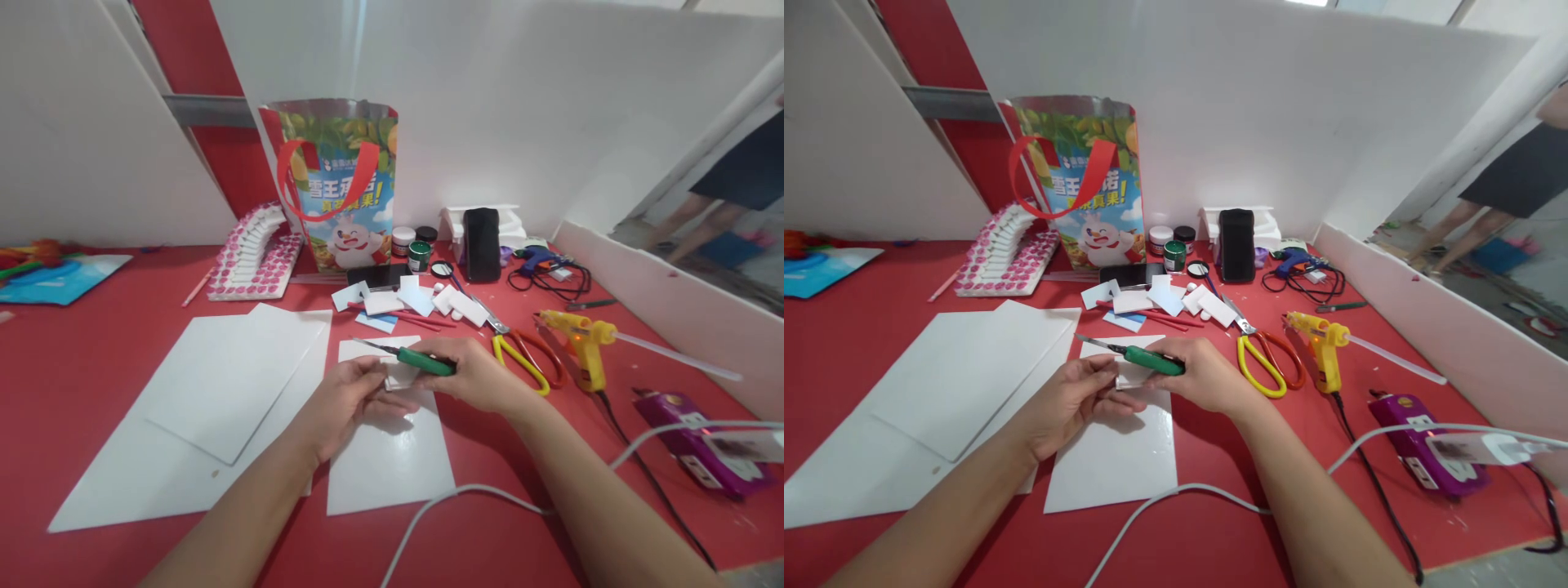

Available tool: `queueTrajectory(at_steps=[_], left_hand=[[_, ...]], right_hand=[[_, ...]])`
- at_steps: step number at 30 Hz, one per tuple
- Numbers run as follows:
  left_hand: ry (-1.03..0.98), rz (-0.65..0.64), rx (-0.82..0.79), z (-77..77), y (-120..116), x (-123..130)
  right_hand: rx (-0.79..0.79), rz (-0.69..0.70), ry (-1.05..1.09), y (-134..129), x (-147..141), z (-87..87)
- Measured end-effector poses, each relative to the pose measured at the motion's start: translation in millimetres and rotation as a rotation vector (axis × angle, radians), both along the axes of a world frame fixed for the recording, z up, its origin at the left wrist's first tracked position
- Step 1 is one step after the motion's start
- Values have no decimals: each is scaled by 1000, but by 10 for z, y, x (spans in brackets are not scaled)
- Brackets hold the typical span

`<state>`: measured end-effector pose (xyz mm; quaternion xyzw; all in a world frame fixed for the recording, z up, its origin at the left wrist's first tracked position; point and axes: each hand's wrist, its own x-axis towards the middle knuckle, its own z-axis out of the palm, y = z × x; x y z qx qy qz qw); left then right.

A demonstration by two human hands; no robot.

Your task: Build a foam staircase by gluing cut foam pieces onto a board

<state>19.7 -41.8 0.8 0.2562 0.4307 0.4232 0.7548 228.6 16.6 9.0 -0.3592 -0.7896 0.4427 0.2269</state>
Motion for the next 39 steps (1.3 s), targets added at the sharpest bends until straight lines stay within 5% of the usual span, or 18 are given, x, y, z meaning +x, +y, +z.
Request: queueTrajectory(at_steps=[15, 25, 35, 39], left_hand=[[-75, -33, 109, -68, -23, 16], [288, 119, 314, -79, -37, 68], [723, 163, 614, -44, -85, -37], [623, 277, 561, 11, -114, 0]], right_hand=[[51, -43, 7, 28, 14, -42], [106, -150, -85, -129, -117, 60], [-28, -346, 1, -167, -68, 128], [-240, -362, 118, -241, -134, 235]])
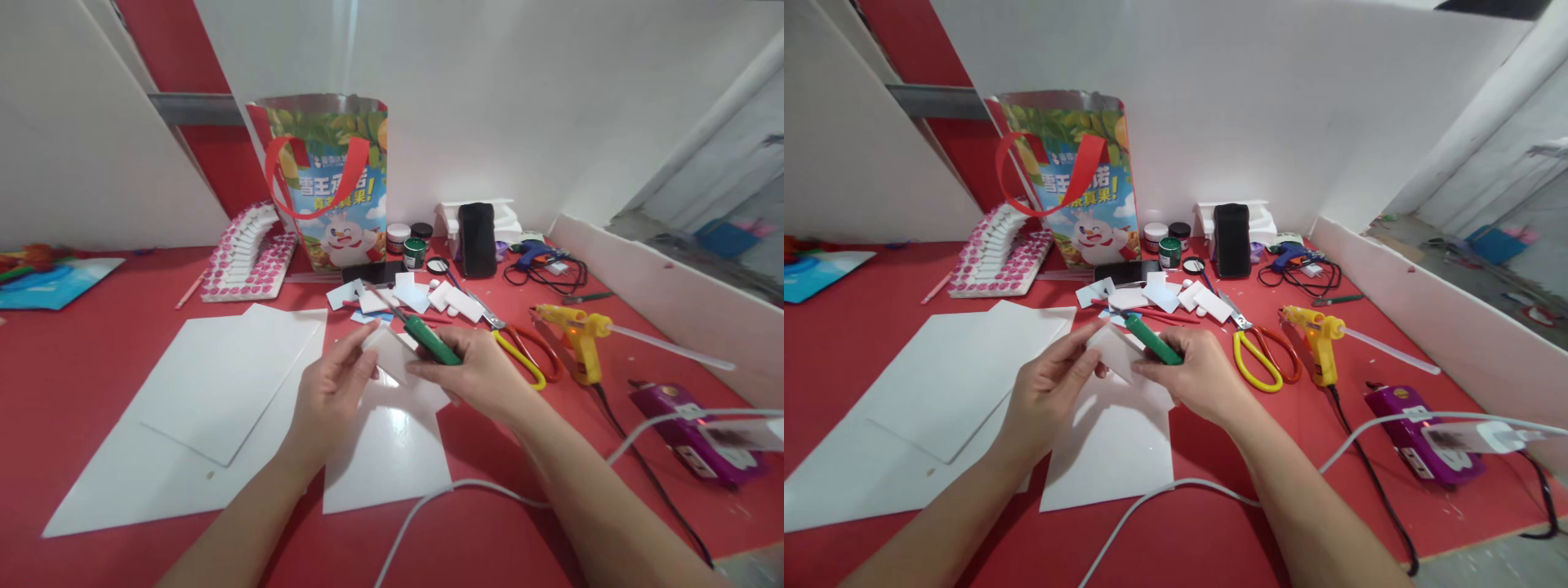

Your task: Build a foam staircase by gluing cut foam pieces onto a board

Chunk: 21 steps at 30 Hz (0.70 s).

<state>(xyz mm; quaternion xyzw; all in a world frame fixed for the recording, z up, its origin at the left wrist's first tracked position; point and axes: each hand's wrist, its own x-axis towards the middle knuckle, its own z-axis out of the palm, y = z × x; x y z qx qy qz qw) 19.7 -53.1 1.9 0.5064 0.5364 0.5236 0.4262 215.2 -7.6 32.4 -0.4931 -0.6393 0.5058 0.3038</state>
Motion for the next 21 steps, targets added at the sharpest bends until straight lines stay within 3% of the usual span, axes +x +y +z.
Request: queueTrajectory(at_steps=[3, 5, 7, 14, 21], left_hand=[[-372, -172, -111, 31, -12, 96], [-579, -355, -256, 32, -21, 170], [-672, -452, -375, 17, -32, 225], [-793, -371, -446, -22, -25, 209], [-893, -408, -495, -14, 1, 165]], right_hand=[[-221, -68, 281, -22, -64, 30], [-279, -129, 396, -3, -92, -8], [-304, -180, 423, 32, -105, -73], [-232, -208, 321, 99, -103, -142], [-105, -132, 251, 153, -51, -123]])
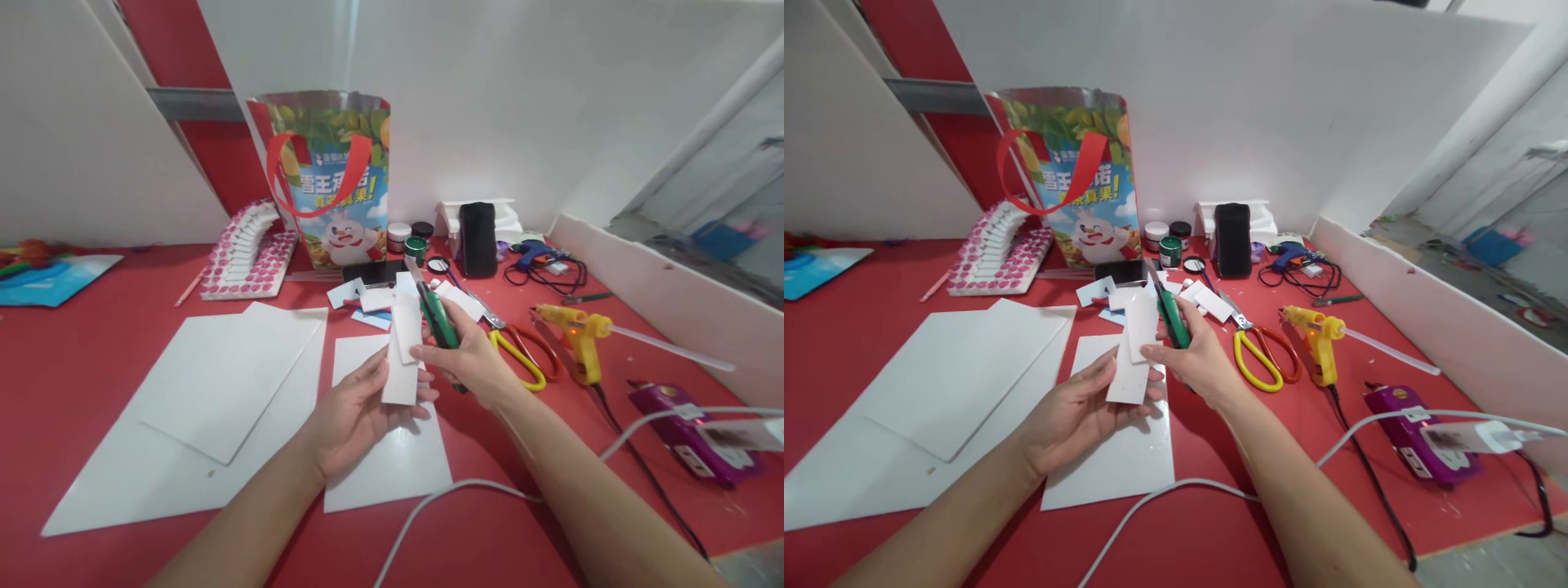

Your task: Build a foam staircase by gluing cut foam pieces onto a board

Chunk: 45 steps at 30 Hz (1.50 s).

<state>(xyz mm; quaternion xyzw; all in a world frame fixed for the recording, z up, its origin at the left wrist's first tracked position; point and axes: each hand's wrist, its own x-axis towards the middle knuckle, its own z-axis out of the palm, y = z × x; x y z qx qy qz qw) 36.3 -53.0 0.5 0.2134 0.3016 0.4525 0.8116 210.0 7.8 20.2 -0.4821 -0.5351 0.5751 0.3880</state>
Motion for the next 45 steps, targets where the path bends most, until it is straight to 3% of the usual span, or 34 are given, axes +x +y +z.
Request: queueTrajectory(at_steps=[4, 12, 16, 21, 31, 45], left_hand=[[11, -35, 6, -26, -6, -22], [50, -78, 60, -41, 18, -66], [-10, -40, 20, -37, 26, -73], [-44, 2, -19, -55, 41, -86], [-84, 98, -42, -36, 51, -39], [-55, 98, -58, 1, 42, -23]], right_hand=[[45, -42, -57, 13, 28, -41], [102, 42, -95, 0, 35, 25], [159, 15, -170, -15, 15, -15], [146, 102, -183, -68, -30, -94], [151, 78, -274, -103, -76, -65], [116, 80, -356, -99, -106, -120]])
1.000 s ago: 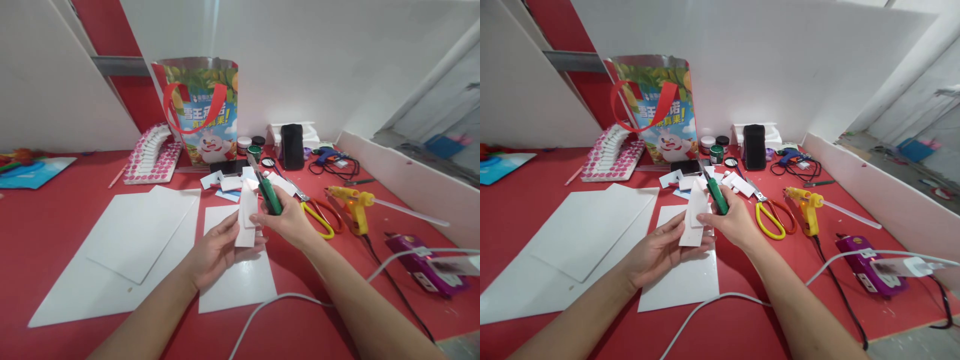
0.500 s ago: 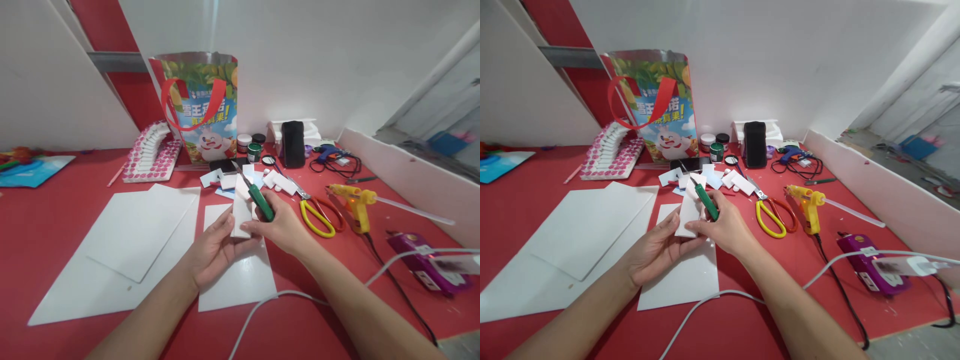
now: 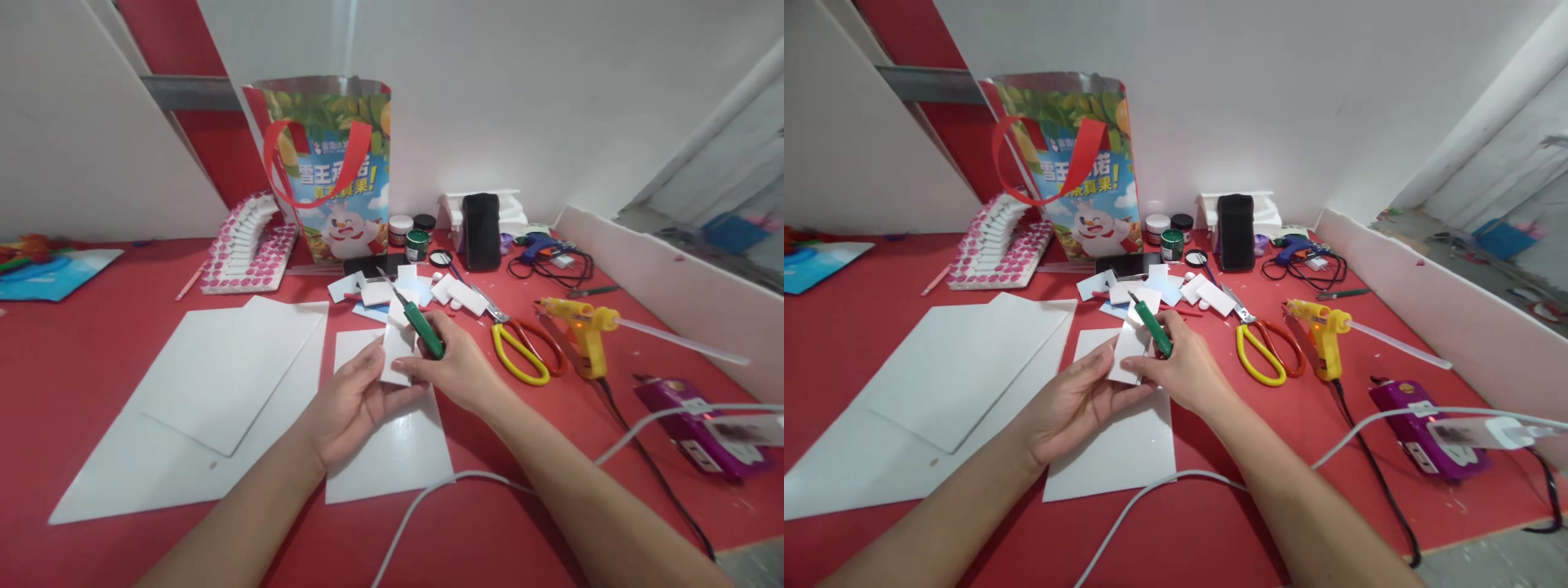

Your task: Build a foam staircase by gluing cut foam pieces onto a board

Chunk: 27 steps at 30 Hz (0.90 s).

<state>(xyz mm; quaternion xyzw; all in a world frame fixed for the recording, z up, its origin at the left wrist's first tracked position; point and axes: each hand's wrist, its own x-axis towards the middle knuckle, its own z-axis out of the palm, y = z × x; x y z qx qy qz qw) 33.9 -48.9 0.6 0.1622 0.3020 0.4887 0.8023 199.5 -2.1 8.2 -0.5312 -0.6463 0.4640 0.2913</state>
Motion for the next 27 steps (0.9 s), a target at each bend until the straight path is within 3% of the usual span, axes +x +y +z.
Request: queueTrajectory(at_steps=[7, 17, 27], left_hand=[[84, 46, -136, -39, -15, -19], [93, 61, -160, 29, -1, 42], [117, 68, -178, -4, 4, 40]], right_hand=[[-1, 3, -33, 0, 11, -48], [-7, -12, -61, 9, -9, -64], [0, 6, -64, 25, -7, -96]])
